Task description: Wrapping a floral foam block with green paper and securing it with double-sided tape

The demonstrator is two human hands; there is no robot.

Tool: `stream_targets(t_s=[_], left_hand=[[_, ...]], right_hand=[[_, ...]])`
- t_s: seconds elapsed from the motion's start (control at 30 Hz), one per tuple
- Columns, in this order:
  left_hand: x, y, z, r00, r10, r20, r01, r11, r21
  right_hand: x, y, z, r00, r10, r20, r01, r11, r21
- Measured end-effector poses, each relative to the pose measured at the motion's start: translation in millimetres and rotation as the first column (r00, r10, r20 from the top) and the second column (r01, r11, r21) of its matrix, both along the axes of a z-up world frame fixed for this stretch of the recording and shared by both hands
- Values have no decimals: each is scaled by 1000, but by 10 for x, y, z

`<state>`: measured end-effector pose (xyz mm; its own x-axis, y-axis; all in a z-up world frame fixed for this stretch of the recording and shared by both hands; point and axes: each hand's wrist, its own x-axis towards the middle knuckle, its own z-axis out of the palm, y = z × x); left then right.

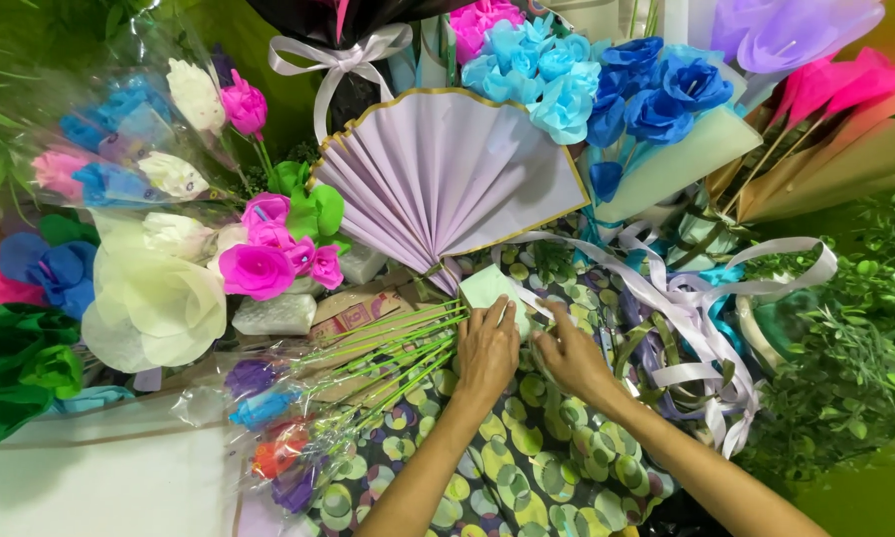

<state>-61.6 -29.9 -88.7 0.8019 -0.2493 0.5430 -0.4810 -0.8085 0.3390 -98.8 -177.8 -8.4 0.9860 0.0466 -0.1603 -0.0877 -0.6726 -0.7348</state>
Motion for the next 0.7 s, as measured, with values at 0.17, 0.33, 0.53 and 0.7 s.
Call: stream_targets(t_s=[0.17, 0.33, 0.53, 0.7], left_hand=[[29, -28, -58, 1000, 11, 13, -11, 1000, -2], [30, -42, -90, 999, 27, 25, -28, 1000, 6], [-10, -24, 35, 999, 23, 33, -24, 1000, 10], [54, -56, -58, 998, 49, 30, -48, 998, -42]], right_hand=[[28, -197, -184, 987, 29, 158, -9, 992, -124], [-20, -154, -124, 992, 119, 41, -111, 979, -172], [68, -98, -132, 980, 170, -103, -187, 966, -179], [9, -35, -84, 970, 193, -149, -217, 962, -165]])
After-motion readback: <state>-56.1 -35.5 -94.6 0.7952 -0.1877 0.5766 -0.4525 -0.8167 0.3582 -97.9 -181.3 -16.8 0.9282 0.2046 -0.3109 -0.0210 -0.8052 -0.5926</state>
